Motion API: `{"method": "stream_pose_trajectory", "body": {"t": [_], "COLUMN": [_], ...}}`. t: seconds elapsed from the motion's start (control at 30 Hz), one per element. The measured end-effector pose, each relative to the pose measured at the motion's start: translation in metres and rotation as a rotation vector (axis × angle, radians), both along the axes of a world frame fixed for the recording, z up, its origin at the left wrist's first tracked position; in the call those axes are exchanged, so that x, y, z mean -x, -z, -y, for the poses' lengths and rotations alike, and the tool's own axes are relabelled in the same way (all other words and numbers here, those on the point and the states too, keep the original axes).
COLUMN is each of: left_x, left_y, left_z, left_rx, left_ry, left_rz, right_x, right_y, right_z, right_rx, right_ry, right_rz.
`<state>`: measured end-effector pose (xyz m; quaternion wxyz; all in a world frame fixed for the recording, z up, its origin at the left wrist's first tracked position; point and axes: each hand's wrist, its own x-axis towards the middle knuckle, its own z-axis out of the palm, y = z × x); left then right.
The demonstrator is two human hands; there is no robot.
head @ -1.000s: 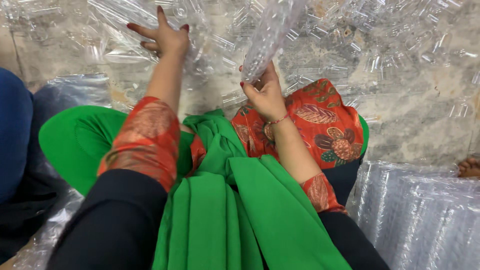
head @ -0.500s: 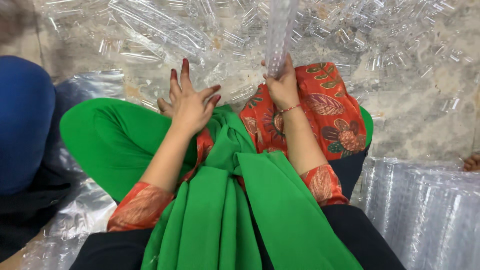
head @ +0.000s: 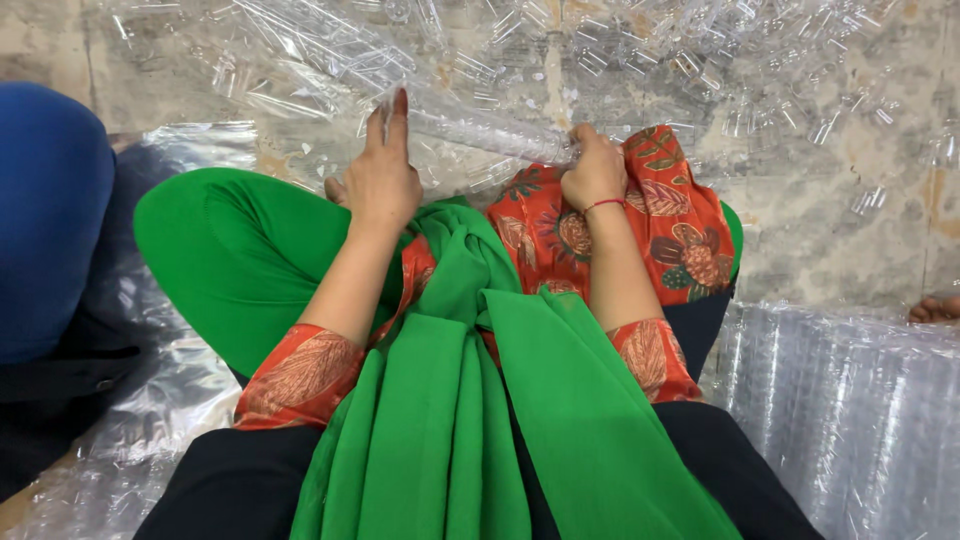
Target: The person sits on the floor and stacks clear plastic bangles into a bundle on their lap, then wraps the bundle with clear plastic film. They repeatedly pick bangles one at a time from a large pile on the floor and add them to the wrapped stack.
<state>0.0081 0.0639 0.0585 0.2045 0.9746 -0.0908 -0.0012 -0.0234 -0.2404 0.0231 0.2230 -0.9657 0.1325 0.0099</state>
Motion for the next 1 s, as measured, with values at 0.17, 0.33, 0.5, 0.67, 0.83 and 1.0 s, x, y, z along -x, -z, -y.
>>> {"method": "stream_pose_trajectory", "body": {"t": [0.17, 0.33, 0.5, 0.67, 0.83, 1.0], "left_x": [0.004, 0.005, 0.008, 0.009, 0.012, 0.018], "left_y": [-0.002, 0.0, 0.007, 0.01, 0.006, 0.005], "left_z": [0.011, 0.018, 0.023, 0.031, 0.037, 0.04], "left_rx": [0.058, 0.106, 0.099, 0.091, 0.125, 0.204], "left_ry": [0.018, 0.073, 0.183, 0.285, 0.416, 0.533], "left_rz": [-0.044, 0.041, -0.025, -0.074, -0.124, -0.087], "right_x": [-0.001, -0.004, -0.004, -0.003, 0.005, 0.013], "right_y": [0.0, -0.006, -0.015, -0.01, 0.012, 0.031], "right_z": [0.0, 0.0, -0.004, -0.023, -0.048, -0.069], "right_rx": [0.042, 0.003, -0.011, -0.055, -0.188, -0.417], "right_ry": [0.057, 0.033, -0.001, -0.083, -0.238, -0.272], "right_rz": [-0.119, -0.149, -0.235, -0.242, -0.161, -0.152]}}
